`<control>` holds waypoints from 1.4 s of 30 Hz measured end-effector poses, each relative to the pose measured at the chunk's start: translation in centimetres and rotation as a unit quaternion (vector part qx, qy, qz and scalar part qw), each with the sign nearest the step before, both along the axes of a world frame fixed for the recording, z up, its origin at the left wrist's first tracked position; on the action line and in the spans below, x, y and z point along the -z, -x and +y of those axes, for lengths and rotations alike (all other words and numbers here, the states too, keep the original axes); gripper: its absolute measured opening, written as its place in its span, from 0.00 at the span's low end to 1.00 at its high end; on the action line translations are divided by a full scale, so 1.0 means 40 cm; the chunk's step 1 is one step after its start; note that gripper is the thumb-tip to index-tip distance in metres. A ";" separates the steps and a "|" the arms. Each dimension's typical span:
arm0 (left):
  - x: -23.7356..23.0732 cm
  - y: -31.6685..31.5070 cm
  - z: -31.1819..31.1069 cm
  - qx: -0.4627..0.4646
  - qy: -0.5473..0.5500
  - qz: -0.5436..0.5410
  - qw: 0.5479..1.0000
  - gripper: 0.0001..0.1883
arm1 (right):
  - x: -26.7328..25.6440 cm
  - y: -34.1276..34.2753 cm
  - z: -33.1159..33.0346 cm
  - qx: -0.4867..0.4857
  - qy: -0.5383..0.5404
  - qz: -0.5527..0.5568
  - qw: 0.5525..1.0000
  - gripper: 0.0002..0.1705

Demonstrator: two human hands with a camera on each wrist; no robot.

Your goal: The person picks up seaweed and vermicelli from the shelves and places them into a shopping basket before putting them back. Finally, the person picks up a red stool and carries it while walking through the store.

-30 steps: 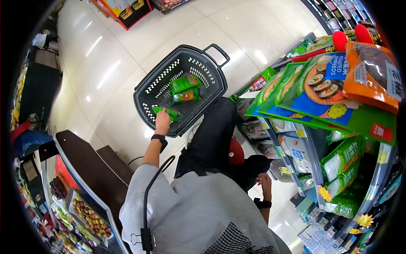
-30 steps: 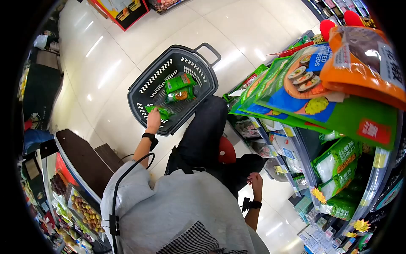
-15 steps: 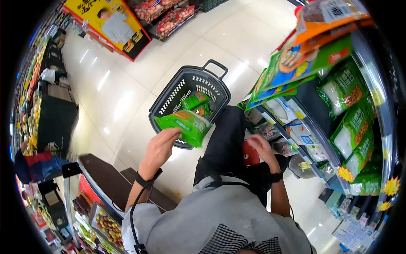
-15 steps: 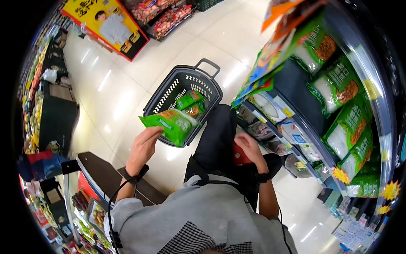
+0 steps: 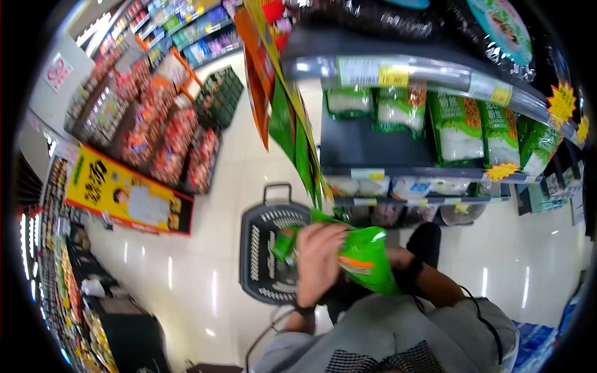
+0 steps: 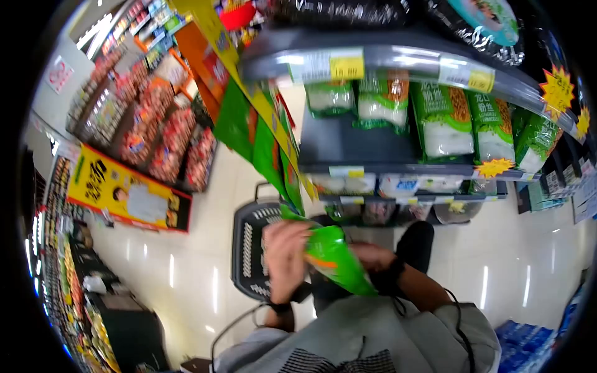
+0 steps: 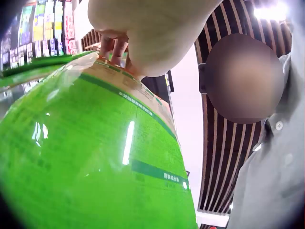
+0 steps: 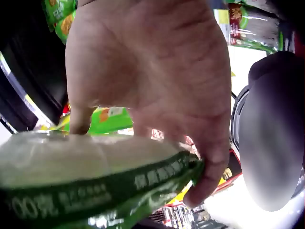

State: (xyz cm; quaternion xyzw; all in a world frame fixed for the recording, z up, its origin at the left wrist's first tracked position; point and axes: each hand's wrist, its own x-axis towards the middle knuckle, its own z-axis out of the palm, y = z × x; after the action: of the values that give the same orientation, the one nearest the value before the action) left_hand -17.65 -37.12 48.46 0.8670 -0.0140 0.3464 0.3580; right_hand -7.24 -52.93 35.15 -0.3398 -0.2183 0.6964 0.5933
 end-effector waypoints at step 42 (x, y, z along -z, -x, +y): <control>0.330 -0.193 -0.158 0.145 0.471 0.068 0.867 0.19 | -0.208 -0.106 -0.130 0.429 0.017 -0.001 0.903 0.31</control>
State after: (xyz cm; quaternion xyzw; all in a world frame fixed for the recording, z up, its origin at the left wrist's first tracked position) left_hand -9.92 -43.46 35.25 0.6049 0.0496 0.1959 0.7703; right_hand -2.99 -58.13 43.46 -0.4116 -0.0397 0.3775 0.8285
